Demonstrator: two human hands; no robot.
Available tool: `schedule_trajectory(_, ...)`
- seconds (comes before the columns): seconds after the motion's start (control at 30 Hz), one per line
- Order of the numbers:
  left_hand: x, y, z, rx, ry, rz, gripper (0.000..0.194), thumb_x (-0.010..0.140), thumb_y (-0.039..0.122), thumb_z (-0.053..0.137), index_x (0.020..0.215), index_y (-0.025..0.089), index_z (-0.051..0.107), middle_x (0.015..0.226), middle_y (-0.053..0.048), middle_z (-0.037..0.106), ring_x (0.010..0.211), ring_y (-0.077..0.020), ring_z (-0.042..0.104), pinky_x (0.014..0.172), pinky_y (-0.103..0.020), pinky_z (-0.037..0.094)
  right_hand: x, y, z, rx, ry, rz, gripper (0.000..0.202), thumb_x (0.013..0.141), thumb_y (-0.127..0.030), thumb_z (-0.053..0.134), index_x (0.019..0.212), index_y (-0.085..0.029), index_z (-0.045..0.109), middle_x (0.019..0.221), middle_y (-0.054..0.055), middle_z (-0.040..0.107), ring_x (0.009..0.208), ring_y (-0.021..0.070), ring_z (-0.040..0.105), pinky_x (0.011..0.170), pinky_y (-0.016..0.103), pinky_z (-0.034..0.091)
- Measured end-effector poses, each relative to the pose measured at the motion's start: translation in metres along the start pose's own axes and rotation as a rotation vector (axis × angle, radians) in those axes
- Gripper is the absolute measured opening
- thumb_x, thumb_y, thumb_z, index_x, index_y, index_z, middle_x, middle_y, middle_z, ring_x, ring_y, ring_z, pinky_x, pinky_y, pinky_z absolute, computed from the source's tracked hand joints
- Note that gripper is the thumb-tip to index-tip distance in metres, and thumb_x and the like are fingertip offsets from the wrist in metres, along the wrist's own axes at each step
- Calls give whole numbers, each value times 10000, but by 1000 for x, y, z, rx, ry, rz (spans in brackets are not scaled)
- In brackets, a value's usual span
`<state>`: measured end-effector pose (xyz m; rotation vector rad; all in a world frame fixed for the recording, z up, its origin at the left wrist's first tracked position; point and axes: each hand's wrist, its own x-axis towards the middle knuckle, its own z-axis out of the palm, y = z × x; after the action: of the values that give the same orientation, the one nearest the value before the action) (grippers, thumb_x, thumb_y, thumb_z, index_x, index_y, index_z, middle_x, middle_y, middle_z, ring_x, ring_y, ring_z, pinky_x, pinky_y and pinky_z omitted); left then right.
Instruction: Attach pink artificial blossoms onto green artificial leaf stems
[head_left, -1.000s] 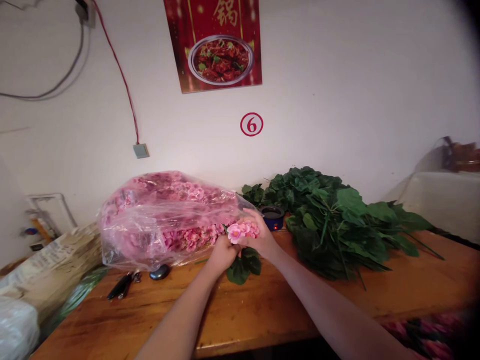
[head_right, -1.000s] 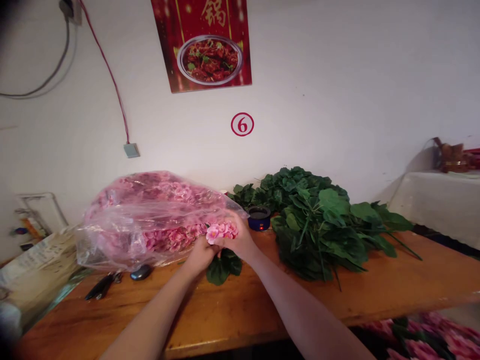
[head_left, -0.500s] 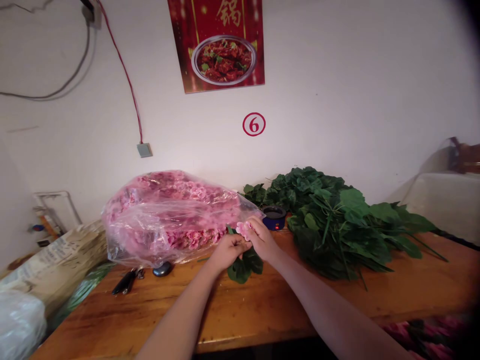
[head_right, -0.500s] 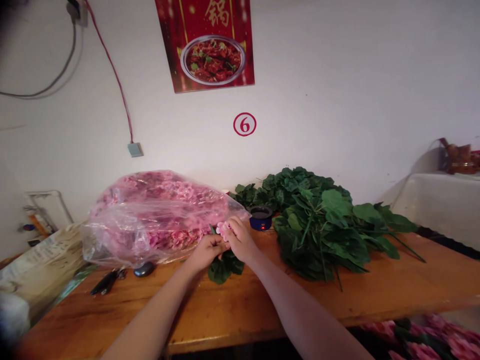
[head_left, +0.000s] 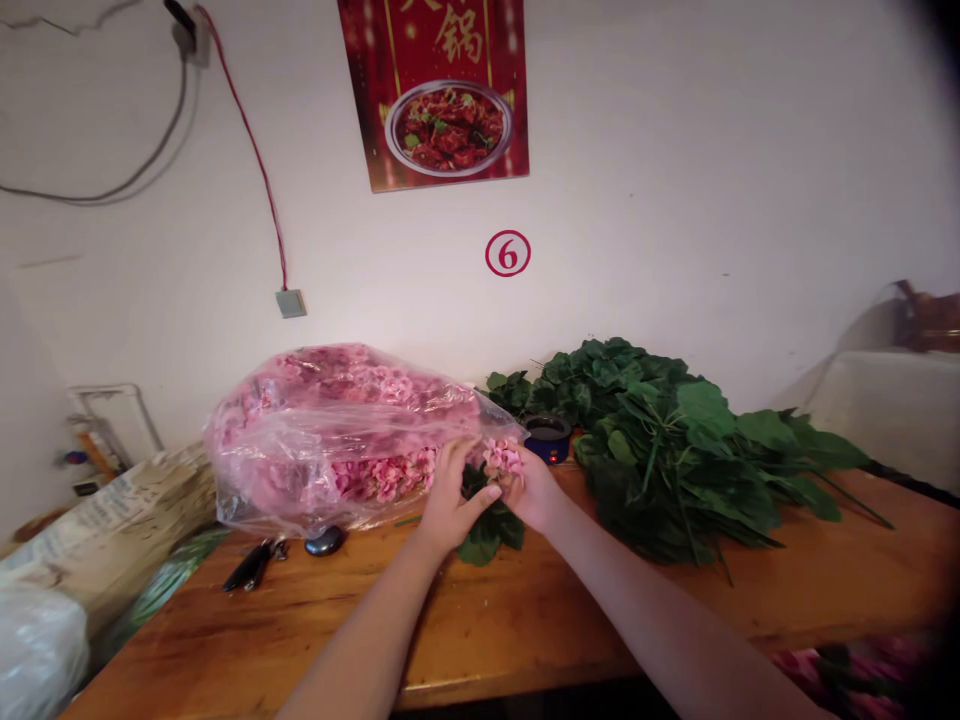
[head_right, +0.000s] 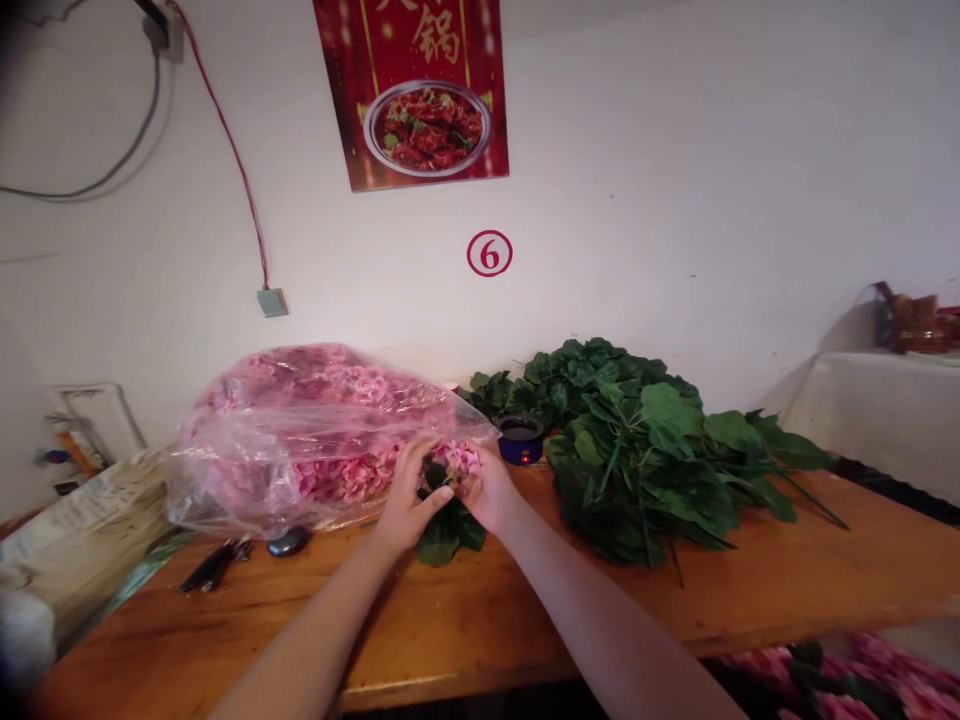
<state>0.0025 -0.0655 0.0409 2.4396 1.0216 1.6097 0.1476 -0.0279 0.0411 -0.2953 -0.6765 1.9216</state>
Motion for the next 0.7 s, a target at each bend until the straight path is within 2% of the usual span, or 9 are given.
schedule_trajectory(0.1,1,3,-4,113,-50,97,424,885,439,439,1283,307,501,1304,-79,394,1222,-263,339,1040,-465,242,-6,4,6,42,-49,167,129,855,-219,462,831,-154,570,619,-2,623,489,102,564,460,206,439)
schedule_trajectory(0.2,2,6,-5,135,-105,159,342,904,411,412,1183,334,595,1318,-54,392,1215,-255,340,1033,-465,244,-9,8,9,45,-53,233,122,843,-191,458,839,-145,571,647,10,635,512,107,583,459,204,444)
schedule_trajectory(0.27,3,8,-5,103,-127,182,315,893,403,443,1128,316,635,1299,-59,418,1195,-250,360,1016,-453,278,-9,8,9,49,-67,253,112,831,-164,460,841,-138,568,669,18,641,540,108,594,478,204,456)
schedule_trajectory(0.33,4,11,-3,69,-153,185,275,885,367,473,1062,285,666,1240,-68,481,1159,-242,398,993,-437,317,-8,9,7,66,-92,260,97,814,-135,461,798,-139,556,617,2,616,487,90,557,458,189,436)
schedule_trajectory(0.43,6,13,1,15,-171,176,232,894,273,457,943,229,679,1092,-76,592,1070,-221,476,948,-412,372,-6,12,5,137,-85,259,161,802,-116,462,648,-163,476,444,-59,476,362,58,436,405,161,366)
schedule_trajectory(0.53,7,14,6,-49,-106,119,258,901,222,410,846,202,662,961,-74,646,977,-206,539,904,-391,410,-7,18,5,174,-58,261,245,823,-156,475,588,-182,410,396,-75,413,348,63,413,391,163,335)
schedule_trajectory(0.7,7,15,8,-156,82,-83,259,884,254,432,758,190,648,797,-60,639,840,-199,579,822,-362,451,-10,25,10,65,-86,157,251,854,-324,495,648,-182,479,501,-33,532,433,98,487,419,200,360)
